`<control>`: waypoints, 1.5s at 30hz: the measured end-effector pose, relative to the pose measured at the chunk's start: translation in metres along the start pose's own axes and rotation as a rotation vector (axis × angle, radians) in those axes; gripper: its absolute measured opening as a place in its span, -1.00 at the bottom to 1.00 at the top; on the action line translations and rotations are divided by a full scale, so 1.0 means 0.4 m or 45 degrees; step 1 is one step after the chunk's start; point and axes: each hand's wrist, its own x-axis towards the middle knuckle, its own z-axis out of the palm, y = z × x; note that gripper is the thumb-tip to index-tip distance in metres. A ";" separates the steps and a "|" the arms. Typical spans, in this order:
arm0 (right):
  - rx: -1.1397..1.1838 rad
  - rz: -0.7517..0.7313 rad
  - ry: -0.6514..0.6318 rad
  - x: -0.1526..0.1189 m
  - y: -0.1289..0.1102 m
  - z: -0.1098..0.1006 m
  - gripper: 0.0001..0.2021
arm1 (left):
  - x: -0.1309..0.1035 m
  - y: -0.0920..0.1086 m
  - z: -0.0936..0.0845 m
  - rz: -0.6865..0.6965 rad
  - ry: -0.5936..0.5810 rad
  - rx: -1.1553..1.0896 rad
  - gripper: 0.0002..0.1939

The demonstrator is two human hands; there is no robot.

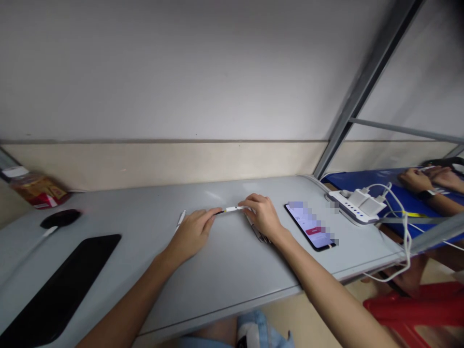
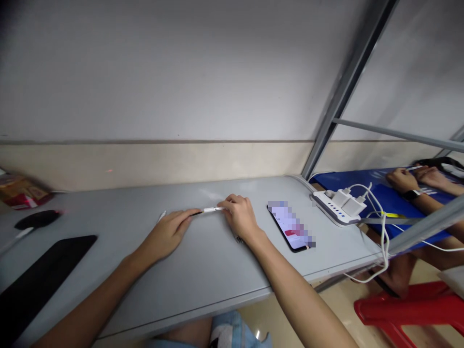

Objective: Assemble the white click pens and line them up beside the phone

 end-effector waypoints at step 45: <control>0.702 0.198 -0.351 -0.001 -0.036 -0.035 -0.65 | -0.004 0.025 -0.019 0.093 -0.014 0.110 -0.69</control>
